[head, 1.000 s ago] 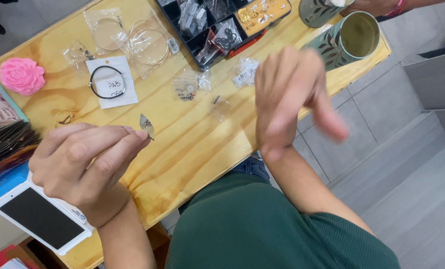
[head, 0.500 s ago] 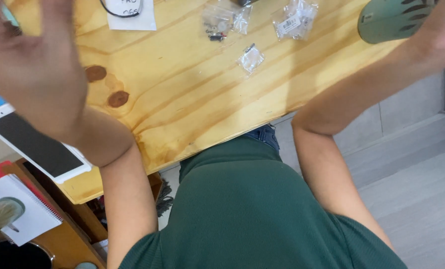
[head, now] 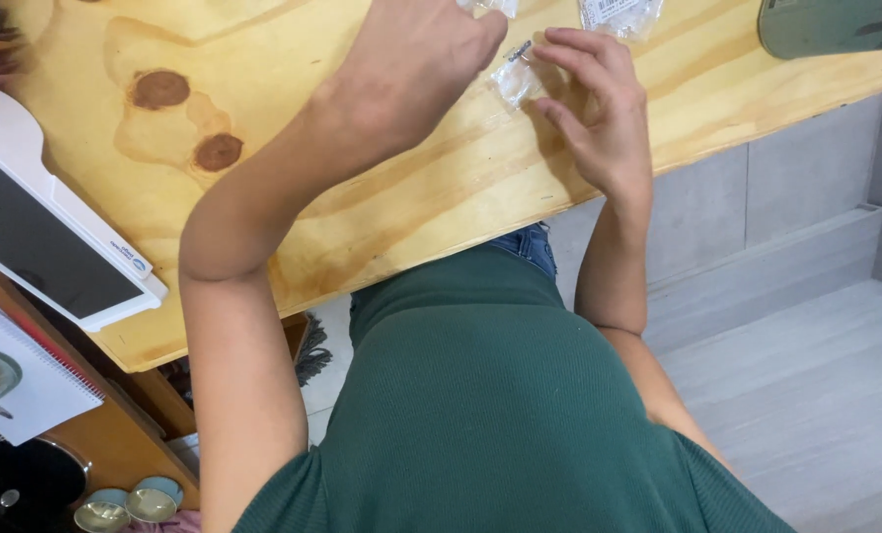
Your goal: The person handles small jewelry items and places them into clear plastic bags on a wooden table. They seal the bags and arrange them alongside other packaged items and a black organizer tray.
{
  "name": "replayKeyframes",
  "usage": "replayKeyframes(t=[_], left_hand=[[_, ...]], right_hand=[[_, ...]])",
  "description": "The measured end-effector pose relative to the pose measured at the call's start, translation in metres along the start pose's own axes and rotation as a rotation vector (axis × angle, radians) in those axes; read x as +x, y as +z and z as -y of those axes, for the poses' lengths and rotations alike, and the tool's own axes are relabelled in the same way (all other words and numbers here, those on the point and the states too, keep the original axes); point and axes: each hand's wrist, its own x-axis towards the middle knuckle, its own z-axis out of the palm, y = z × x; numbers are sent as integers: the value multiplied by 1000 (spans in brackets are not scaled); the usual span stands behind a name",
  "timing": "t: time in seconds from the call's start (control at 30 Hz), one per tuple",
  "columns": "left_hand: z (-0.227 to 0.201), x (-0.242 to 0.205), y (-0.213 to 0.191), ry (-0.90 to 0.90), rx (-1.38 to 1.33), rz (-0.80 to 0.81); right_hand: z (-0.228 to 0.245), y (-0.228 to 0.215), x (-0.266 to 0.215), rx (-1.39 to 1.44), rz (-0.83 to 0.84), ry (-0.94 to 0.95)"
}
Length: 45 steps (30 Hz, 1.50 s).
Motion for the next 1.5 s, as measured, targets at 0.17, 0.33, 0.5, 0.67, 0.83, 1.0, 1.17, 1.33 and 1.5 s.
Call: replayKeyframes(t=[0.17,0.33,0.5,0.67,0.83,1.0,1.17,1.33,1.5], left_hand=[[8,0,28,-42,-347,317],[9,-1,41,58,-2,304],[5,-1,9,26,10,194],[-11,15,-68,135,-137,-8],[-30,19,-101,123,-388,-309],[-35,19,-101,164,-482,-490],[-46,13,-109,259,-716,-510],[-51,11,-117,176,-770,-589],[-46,15,-113,86,-697,-596]], right_hand=[[4,20,-3,-141,-72,156],[2,19,0,-152,-55,198],[-13,20,-5,-63,-83,165],[15,-6,0,52,-147,-2],[53,-27,18,-110,-424,-427],[46,-12,30,229,-511,-605],[55,4,43,600,-647,-462],[76,16,49,1291,-306,-343],[97,24,51,1437,-127,-108]])
